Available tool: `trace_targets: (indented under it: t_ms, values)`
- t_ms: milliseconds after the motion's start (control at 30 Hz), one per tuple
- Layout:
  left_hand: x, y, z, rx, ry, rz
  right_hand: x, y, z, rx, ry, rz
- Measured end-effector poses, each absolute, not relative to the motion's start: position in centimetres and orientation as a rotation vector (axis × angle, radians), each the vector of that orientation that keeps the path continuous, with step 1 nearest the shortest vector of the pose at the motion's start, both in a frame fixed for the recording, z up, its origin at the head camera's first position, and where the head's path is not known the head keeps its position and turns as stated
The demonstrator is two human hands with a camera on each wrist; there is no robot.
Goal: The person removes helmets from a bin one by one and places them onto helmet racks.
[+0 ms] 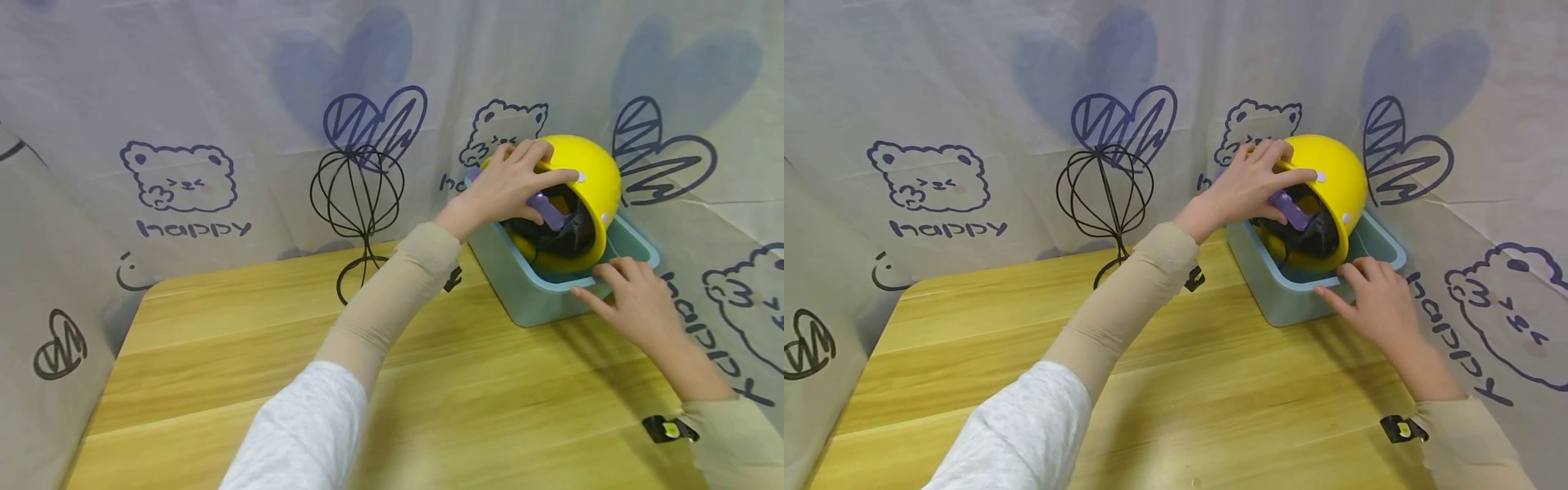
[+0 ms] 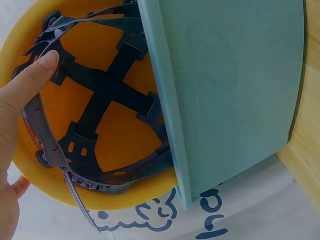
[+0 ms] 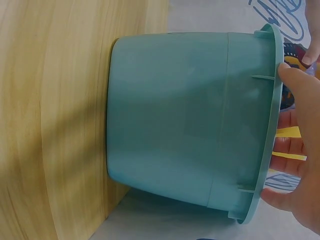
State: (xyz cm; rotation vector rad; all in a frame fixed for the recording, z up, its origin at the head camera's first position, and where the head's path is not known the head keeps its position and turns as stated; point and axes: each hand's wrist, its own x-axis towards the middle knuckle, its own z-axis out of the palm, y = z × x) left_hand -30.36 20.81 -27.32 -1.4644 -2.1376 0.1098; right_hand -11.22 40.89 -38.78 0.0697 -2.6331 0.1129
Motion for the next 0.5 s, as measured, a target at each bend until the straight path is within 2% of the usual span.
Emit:
trace_targets:
  t_ms: [500]
  values:
    - [-30.1,19.7,-26.1,-1.409,-2.083,0.081,-11.5,40.7,-38.6,0.085,-2.637,0.131]
